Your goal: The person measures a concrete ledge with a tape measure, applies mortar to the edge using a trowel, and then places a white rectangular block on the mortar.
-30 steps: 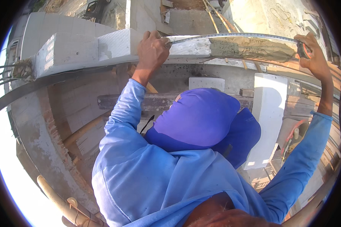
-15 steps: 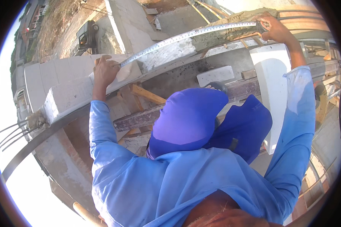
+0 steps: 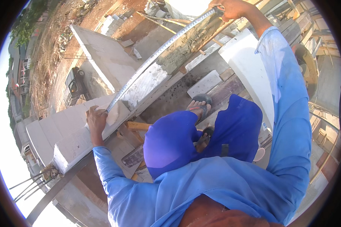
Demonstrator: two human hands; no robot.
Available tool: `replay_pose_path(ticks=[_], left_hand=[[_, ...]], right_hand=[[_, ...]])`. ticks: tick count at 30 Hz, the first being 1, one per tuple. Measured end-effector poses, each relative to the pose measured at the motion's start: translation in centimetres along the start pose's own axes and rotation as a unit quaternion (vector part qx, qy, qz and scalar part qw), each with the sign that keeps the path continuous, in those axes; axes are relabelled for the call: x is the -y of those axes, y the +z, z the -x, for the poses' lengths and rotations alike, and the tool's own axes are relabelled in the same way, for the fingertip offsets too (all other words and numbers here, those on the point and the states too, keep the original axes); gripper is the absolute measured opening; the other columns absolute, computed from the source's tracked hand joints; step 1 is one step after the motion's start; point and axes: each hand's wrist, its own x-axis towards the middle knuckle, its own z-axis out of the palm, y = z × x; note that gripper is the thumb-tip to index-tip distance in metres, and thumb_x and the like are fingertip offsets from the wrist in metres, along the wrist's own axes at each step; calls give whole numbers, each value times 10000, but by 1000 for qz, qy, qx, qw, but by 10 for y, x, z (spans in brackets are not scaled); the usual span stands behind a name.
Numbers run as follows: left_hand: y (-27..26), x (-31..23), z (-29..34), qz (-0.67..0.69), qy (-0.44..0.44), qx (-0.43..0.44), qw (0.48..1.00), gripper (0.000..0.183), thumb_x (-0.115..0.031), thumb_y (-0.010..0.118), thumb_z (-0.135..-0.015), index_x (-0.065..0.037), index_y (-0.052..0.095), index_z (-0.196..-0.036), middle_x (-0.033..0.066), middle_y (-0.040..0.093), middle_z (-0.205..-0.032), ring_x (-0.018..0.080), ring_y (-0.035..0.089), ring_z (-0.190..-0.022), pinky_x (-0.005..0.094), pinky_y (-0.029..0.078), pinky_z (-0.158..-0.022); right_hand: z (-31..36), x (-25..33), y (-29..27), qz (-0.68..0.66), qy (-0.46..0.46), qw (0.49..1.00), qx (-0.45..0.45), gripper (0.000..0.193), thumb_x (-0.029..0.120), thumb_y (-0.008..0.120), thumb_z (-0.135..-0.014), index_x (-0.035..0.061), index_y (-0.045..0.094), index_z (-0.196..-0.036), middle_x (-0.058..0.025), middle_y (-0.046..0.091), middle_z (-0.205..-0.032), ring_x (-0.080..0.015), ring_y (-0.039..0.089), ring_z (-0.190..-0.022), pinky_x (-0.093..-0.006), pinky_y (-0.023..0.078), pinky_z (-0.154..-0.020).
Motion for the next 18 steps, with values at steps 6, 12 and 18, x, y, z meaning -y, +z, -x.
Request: replay_pose_path(ticks=[6, 12, 18], left_hand=[[0, -6, -5, -6, 1, 1, 1000, 192, -205, 648, -691, -135, 748, -840, 87, 581, -1123, 320, 498, -1053, 427, 432, -895], [-2, -4, -1, -41, 19, 16, 999, 195, -216, 657, -706, -110, 744, -845, 105, 581, -1122, 329, 502, -1042, 424, 435, -892], [-4, -10, -5, -34, 77, 15, 996, 195, -214, 633, -721, -72, 732, -810, 103, 665, -952, 280, 525, -1040, 409, 399, -913]], right_hand=[[-20, -52, 45, 74, -49, 994, -61, 560, 325, 649, -737, 12, 572, -1195, -116, 534, -1285, -309, 433, -1207, -399, 389, -983], [-7, -33, 37, 0, -55, 994, -92, 413, 319, 606, -771, -16, 651, -1008, -126, 582, -1203, -303, 462, -1168, -377, 360, -1000], [-1, -22, 22, 1, 0, 1000, -23, 364, 241, 631, -703, 11, 648, -985, -146, 632, -1044, -289, 536, -1048, -397, 448, -857]])
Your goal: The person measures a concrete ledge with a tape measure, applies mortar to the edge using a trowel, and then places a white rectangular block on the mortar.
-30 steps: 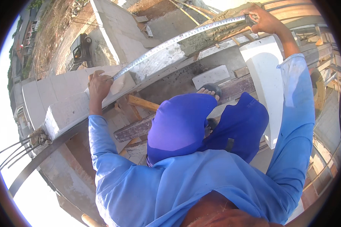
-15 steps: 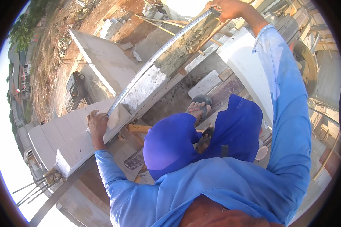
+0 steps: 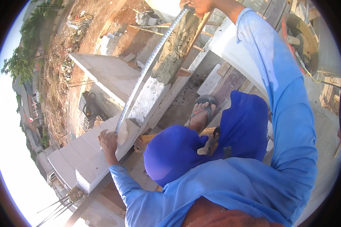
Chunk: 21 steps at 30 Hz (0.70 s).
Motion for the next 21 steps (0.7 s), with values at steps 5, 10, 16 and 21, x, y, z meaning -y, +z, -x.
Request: replay_pose_path(ticks=[5, 10, 16, 21], left_hand=[[1, 4, 1, -2, -16, 9, 1000, 214, -227, 646, -716, -68, 733, -829, 122, 648, -989, 291, 524, -1042, 414, 397, -921], [10, 16, -1, -9, -40, 19, 999, 246, -235, 677, -695, -80, 738, -876, 151, 574, -1117, 336, 510, -1040, 425, 416, -912], [10, 19, 0, -14, -37, 35, 999, 246, -230, 682, -697, -78, 738, -883, 137, 581, -1116, 334, 508, -1042, 423, 409, -925], [4, 5, 0, -10, -68, 37, 997, 252, -235, 687, -707, -60, 735, -882, 135, 582, -1120, 328, 505, -1049, 417, 401, -935]], right_hand=[[-1, 0, -1, -61, 16, 998, -4, 480, 197, 634, -660, 56, 582, -1116, -157, 633, -1019, -321, 597, -917, -419, 502, -719], [3, -13, 0, -34, -26, 995, -86, 426, 170, 620, -659, 63, 607, -1072, -159, 642, -971, -324, 603, -915, -412, 504, -737], [4, -18, -7, -36, 27, 996, -74, 400, 155, 627, -649, 48, 628, -1035, -162, 641, -998, -320, 596, -929, -409, 505, -757], [-12, -34, 4, 32, -47, 996, -66, 346, 130, 613, -649, 15, 652, -973, -161, 642, -1025, -321, 571, -1005, -407, 486, -826]])
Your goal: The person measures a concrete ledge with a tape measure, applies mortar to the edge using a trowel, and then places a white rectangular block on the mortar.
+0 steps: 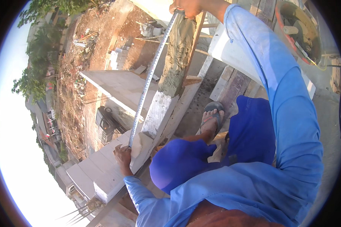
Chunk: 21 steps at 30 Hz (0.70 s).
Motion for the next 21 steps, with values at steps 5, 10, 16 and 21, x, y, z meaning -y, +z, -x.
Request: replay_pose_path(ticks=[5, 10, 16, 21], left_hand=[[-1, 1, 1, 3, 6, -5, 1000, 253, -234, 689, -709, -58, 735, -885, 143, 581, -1125, 325, 502, -1056, 410, 401, -932], [-6, -5, 1, 9, -11, 2, 1000, 255, -237, 689, -707, -64, 737, -888, 141, 582, -1127, 323, 503, -1055, 407, 403, -927], [0, -1, -1, 3, -6, 1, 1000, 240, -234, 687, -706, -74, 739, -879, 139, 588, -1120, 313, 507, -1052, 400, 394, -933], [-1, 1, 0, -8, 16, 2, 1000, 241, -230, 678, -710, -72, 737, -883, 138, 620, -1080, 291, 510, -1068, 403, 377, -942]], right_hand=[[4, 11, -7, -11, 55, 998, 20, 342, 131, 622, -645, 16, 658, -965, -162, 638, -1044, -324, 553, -1046, -406, 474, -861], [23, 15, -17, -57, 71, 995, -36, 391, 153, 682, -629, 42, 650, -1003, -167, 623, -1084, -328, 571, -1022, -412, 489, -839], [22, 9, -12, -65, 114, 990, -51, 435, 204, 732, -618, 78, 650, -1027, -168, 613, -1066, -322, 592, -984, -420, 507, -791], [23, 10, -10, -69, 132, 988, -47, 378, 204, 724, -632, 83, 672, -986, -150, 587, -1125, -338, 587, -988, -432, 504, -786]])
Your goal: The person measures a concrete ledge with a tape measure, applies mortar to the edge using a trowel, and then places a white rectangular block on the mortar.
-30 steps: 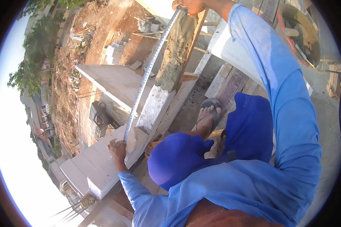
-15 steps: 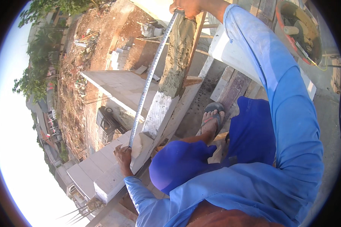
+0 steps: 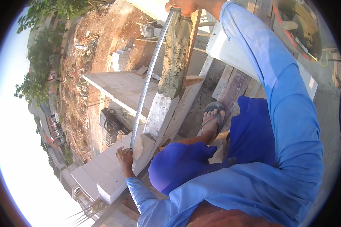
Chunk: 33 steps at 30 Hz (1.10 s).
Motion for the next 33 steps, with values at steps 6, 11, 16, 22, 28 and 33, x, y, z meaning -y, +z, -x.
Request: replay_pose_path(ticks=[6, 11, 16, 22, 28, 33], left_hand=[[-4, -8, -3, 5, 19, 15, 1000, 256, -242, 670, -715, -61, 734, -885, 156, 630, -1055, 285, 505, -1085, 406, 363, -954], [0, 1, -3, 13, -9, 24, 1000, 261, -212, 676, -703, -73, 726, -917, 184, 569, -1149, 342, 478, -1102, 430, 382, -961], [-3, -2, -2, 19, -20, 26, 999, 263, -207, 678, -703, -69, 724, -922, 182, 566, -1149, 346, 476, -1106, 430, 383, -960], [3, 1, -2, 10, -17, 4, 1000, 229, -206, 698, -705, -80, 735, -892, 163, 583, -1115, 327, 490, -1077, 425, 389, -934], [-2, -6, -3, 2, -6, 17, 1000, 236, -218, 682, -712, -72, 733, -891, 162, 592, -1107, 323, 487, -1087, 419, 389, -934], [6, 13, -6, -4, 18, 27, 999, 238, -219, 675, -716, -74, 734, -895, 166, 596, -1103, 327, 496, -1076, 418, 386, -941]], right_hand=[[11, 10, -13, 12, 42, 998, 39, 404, 189, 723, -627, 85, 674, -1013, -148, 577, -1160, -347, 582, -1008, -435, 502, -803], [9, 5, -6, -10, 28, 1000, 0, 437, 168, 727, -625, 77, 661, -1046, -154, 569, -1179, -344, 583, -1009, -431, 502, -803], [12, 7, -7, -31, 29, 999, 5, 446, 140, 720, -626, 82, 653, -1063, -159, 564, -1189, -345, 582, -1012, -429, 502, -809], [14, 7, -7, -38, 29, 999, -11, 473, 118, 707, -624, 79, 639, -1090, -163, 561, -1197, -347, 579, -1024, -420, 500, -822], [9, 3, -2, -58, 35, 998, -5, 525, 115, 701, -615, 106, 626, -1134, -169, 520, -1272, -347, 568, -1055, -417, 490, -853], [14, 8, -8, -37, 27, 999, 1, 553, 118, 707, -616, 106, 614, -1161, -170, 494, -1310, -347, 563, -1068, -408, 486, -871]])
